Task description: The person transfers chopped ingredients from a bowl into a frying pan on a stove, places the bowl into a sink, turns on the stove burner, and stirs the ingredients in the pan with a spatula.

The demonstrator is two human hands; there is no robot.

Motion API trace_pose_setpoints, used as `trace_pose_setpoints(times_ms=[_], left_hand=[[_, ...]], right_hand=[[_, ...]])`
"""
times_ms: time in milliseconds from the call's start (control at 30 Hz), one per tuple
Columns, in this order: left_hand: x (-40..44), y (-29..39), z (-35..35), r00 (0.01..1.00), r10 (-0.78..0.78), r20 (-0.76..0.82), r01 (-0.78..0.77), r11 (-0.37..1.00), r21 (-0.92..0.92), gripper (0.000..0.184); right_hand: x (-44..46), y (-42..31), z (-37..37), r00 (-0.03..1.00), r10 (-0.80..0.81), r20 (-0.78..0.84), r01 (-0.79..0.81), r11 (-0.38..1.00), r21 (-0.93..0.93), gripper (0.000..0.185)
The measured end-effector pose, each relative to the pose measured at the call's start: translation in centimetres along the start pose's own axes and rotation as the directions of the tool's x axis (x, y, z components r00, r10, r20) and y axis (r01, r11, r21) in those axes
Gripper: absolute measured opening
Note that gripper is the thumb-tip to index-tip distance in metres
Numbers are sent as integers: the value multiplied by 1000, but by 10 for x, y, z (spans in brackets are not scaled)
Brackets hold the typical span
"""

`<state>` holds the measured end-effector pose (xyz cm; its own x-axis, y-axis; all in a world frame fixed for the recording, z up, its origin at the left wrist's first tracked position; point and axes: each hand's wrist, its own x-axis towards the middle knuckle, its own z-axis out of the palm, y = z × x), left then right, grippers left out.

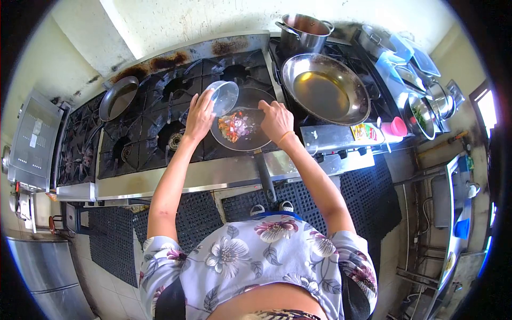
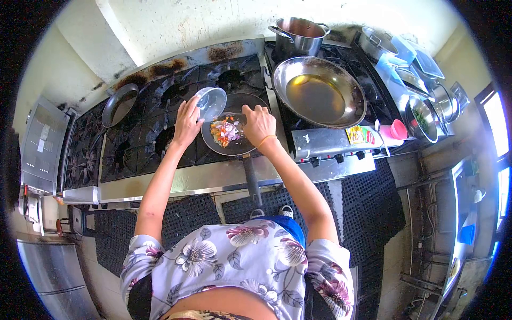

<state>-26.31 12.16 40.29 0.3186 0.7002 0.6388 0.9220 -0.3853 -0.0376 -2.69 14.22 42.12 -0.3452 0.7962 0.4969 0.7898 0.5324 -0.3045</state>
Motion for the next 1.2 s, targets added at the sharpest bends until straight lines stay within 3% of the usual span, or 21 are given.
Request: trace_pose_setpoints(times_ms=[100, 200, 367, 433, 533, 667, 700, 800, 833, 933, 1000, 1067, 1100, 1200], left_hand=[[1, 1, 0, 999, -34, -27, 34, 999, 7, 31], [0, 14, -4, 972, -231, 49, 234, 970, -70, 41], [-2, 37, 5, 940, -334, -65, 329, 941, -79, 40], [0, 43, 6, 905, -425, -18, 408, 878, -251, 38], [3, 64, 4, 867, -498, -12, 466, 820, -332, 41], [15, 111, -12, 803, -581, 131, 575, 699, -425, 44], [18, 127, -16, 815, -571, 100, 549, 706, -448, 43], [37, 182, -31, 663, -661, 352, 737, 490, -466, 44], [31, 193, -17, 774, -591, 225, 615, 620, -487, 44], [41, 254, 0, 786, -536, 308, 608, 583, -539, 45], [53, 302, 12, 741, -545, 392, 666, 528, -526, 48], [50, 338, 51, 802, -516, 300, 578, 547, -605, 48], [55, 355, 63, 760, -525, 383, 631, 458, -626, 48], [52, 385, 115, 748, -580, 321, 644, 518, -564, 49]], right_hand=[[-8, 6, -2, 997, 79, 16, -79, 997, 7, 19], [-22, 21, 1, 979, 182, 93, -186, 982, 34, 16], [-45, 33, -5, 905, 390, 167, -416, 895, 163, 12], [-58, 46, 0, 888, 442, 128, -460, 833, 307, 13], [-80, 61, -10, 818, 518, 249, -556, 602, 574, 12], [-110, 82, -55, 723, 445, 529, -632, 115, 766, 13], [-119, 93, -63, 740, 402, 539, -627, 122, 770, 12], [-148, 121, -95, 767, 370, 525, -571, 19, 821, 11], [-156, 133, -106, 779, 360, 514, -557, 22, 830, 10], [-184, 178, -127, 818, 416, 397, -450, 34, 892, 7], [-202, 211, -147, 814, 471, 340, -445, 129, 886, 7], [-218, 248, -162, 808, 520, 277, -440, 220, 870, 7], [-224, 262, -170, 794, 558, 242, -451, 274, 849, 9], [-241, 310, -172, 805, 576, 143, -389, 331, 860, 7]])
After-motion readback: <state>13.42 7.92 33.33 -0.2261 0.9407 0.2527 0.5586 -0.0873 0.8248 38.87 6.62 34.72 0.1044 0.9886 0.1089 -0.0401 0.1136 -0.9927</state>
